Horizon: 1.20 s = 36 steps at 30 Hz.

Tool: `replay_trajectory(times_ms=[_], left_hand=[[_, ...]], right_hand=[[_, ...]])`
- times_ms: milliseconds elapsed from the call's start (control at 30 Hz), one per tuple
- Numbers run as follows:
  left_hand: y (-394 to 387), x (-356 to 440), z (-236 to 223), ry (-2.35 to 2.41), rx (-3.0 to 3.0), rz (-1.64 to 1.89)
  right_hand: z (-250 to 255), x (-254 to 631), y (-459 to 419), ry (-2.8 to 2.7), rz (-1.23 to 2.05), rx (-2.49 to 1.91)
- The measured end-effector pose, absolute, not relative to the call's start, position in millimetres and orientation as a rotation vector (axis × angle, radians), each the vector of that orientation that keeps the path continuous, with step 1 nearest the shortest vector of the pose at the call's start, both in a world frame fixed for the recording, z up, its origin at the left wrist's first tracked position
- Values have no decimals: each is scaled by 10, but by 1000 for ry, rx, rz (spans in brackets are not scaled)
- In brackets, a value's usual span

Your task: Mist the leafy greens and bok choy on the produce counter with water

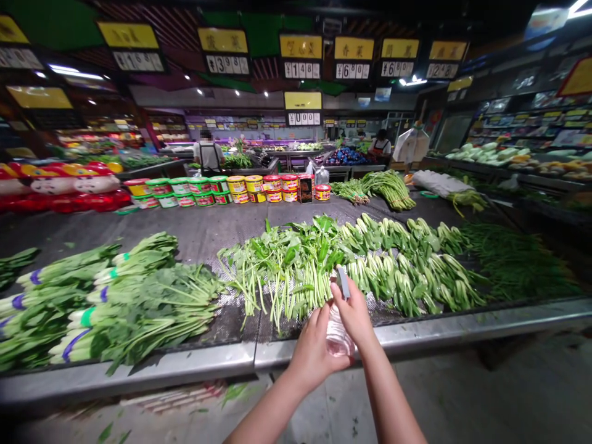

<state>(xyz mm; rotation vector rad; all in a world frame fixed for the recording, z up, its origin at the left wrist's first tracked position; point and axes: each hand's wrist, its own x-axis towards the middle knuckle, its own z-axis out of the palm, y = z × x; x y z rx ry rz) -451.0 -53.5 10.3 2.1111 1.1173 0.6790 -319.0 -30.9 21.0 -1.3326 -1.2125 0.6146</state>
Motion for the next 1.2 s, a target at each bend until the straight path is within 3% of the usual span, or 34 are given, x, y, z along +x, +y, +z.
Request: replay_trajectory(times_ms=[233,533,1200], left_hand=[[-573,-4584,-114,985,2010,797],[-880,-4646,-582,1110,1918,723],[-1023,-5089,-929,1180,1844,797]], right_hand=[[190,-3331,-428,-1326,533,-1379],[-293,-3501,-511,-1418,534,-1628],[-499,-4084,-650,-1674,519,-1733]])
